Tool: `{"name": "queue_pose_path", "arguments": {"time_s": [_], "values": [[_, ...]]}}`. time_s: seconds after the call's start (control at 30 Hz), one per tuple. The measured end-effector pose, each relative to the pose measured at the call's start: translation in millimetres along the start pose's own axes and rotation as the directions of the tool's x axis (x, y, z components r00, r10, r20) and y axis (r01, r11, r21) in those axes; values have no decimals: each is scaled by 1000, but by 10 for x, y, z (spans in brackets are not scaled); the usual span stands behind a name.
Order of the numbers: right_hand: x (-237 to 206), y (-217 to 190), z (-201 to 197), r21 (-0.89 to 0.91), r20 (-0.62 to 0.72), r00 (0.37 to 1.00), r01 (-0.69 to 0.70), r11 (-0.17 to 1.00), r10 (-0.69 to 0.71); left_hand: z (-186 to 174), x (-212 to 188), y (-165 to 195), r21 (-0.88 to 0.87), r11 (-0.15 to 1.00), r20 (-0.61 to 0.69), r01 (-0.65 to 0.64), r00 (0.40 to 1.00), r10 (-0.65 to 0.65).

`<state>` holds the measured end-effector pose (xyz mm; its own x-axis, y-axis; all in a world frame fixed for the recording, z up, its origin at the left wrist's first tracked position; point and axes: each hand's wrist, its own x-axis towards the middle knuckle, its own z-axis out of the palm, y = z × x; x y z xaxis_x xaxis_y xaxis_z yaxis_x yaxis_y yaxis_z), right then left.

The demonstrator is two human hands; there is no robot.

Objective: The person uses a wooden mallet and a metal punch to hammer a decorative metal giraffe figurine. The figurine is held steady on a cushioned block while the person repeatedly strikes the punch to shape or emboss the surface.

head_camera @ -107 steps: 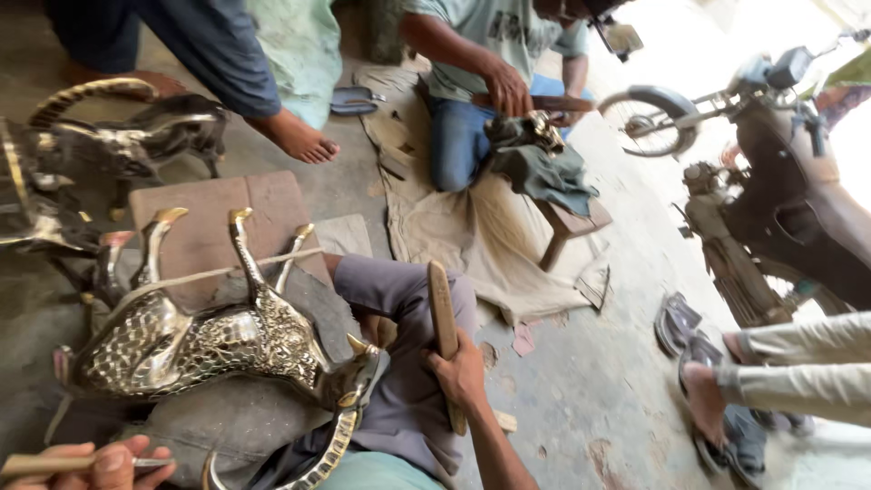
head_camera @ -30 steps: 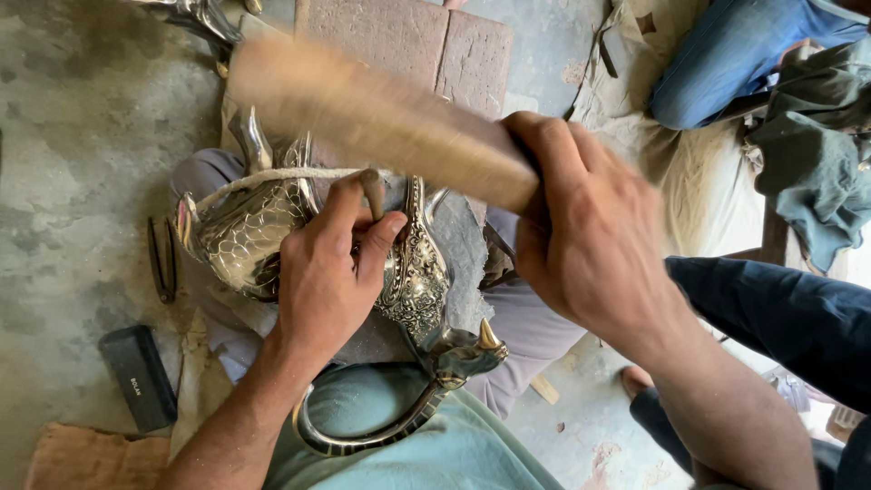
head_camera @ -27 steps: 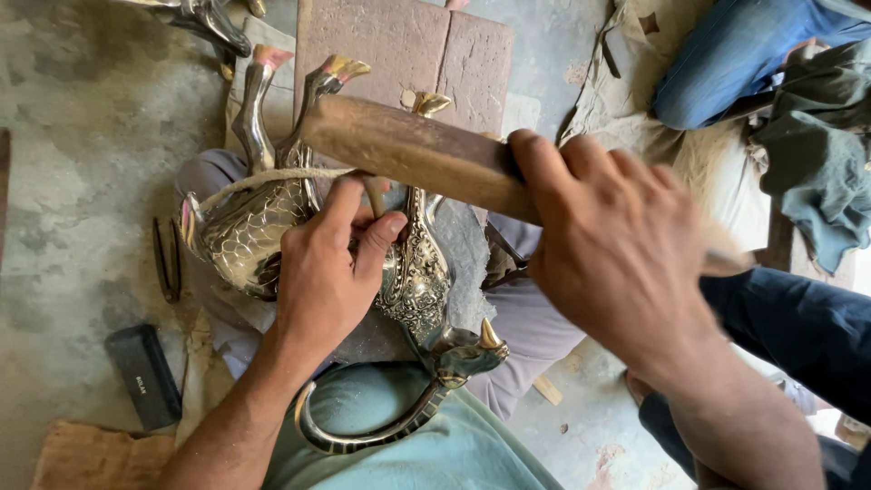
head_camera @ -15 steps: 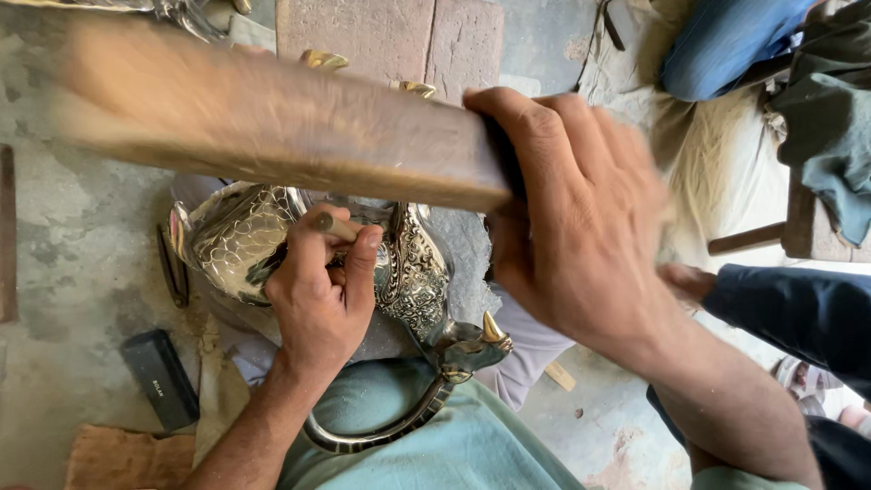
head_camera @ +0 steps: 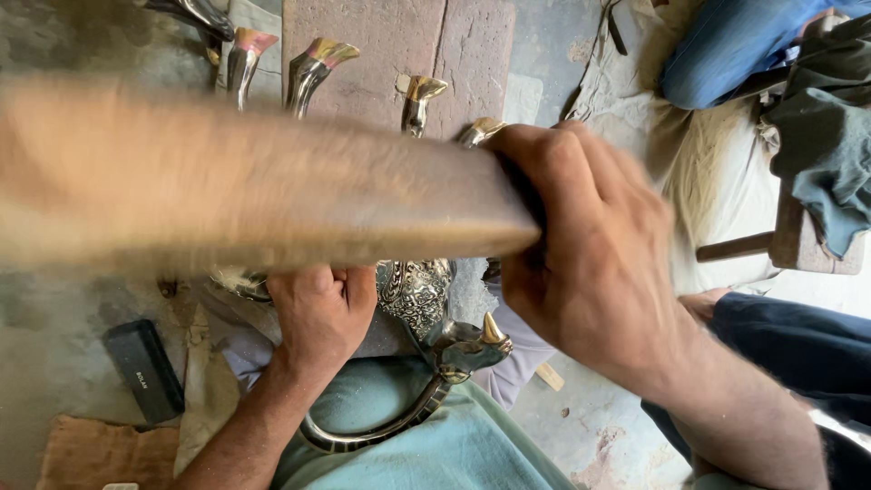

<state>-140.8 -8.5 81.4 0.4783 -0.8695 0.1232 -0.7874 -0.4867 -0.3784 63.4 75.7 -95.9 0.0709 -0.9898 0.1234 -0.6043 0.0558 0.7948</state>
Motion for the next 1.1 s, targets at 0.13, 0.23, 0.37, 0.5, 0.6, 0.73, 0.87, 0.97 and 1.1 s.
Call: {"name": "queue_pose_path", "arguments": {"time_s": [0.13, 0.23, 0.37, 0.5, 0.6, 0.73, 0.87, 0.97, 1.1], "values": [[2, -50, -15, -378, 49, 998, 59, 924, -43, -19, 19, 30, -14, 1000, -23, -6, 1000, 6], [19, -44, -40, -179, 57, 998, -11, 984, 21, -23, 57, 99, -105, 994, -57, -31, 998, 25], [85, 6, -18, -194, 94, 995, -1, 981, 20, -81, 96, 176, -107, 993, -46, 40, 998, -45], [86, 15, -9, -495, 129, 991, 84, 865, -22, -123, 124, 217, -158, 987, -67, -27, 998, 17], [63, 12, 10, -55, 80, 997, -17, 998, 22, -116, 143, 229, -134, 991, -57, -5, 998, -3], [37, 18, 9, -425, 87, 995, 76, 902, -43, -110, 128, 231, -117, 993, -41, 31, 999, -36], [43, 15, -2, -396, 99, 994, 76, 915, -40, -119, 110, 224, -141, 989, -56, -40, 998, 32], [52, 14, 9, -411, 188, 980, 21, 911, 62, -122, 126, 231, -100, 995, -45, 9, 999, -13], [25, 51, 33, -377, 28, 998, 63, 924, -56, -136, 157, 262, -129, 992, -38, 9, 999, -14]]}}
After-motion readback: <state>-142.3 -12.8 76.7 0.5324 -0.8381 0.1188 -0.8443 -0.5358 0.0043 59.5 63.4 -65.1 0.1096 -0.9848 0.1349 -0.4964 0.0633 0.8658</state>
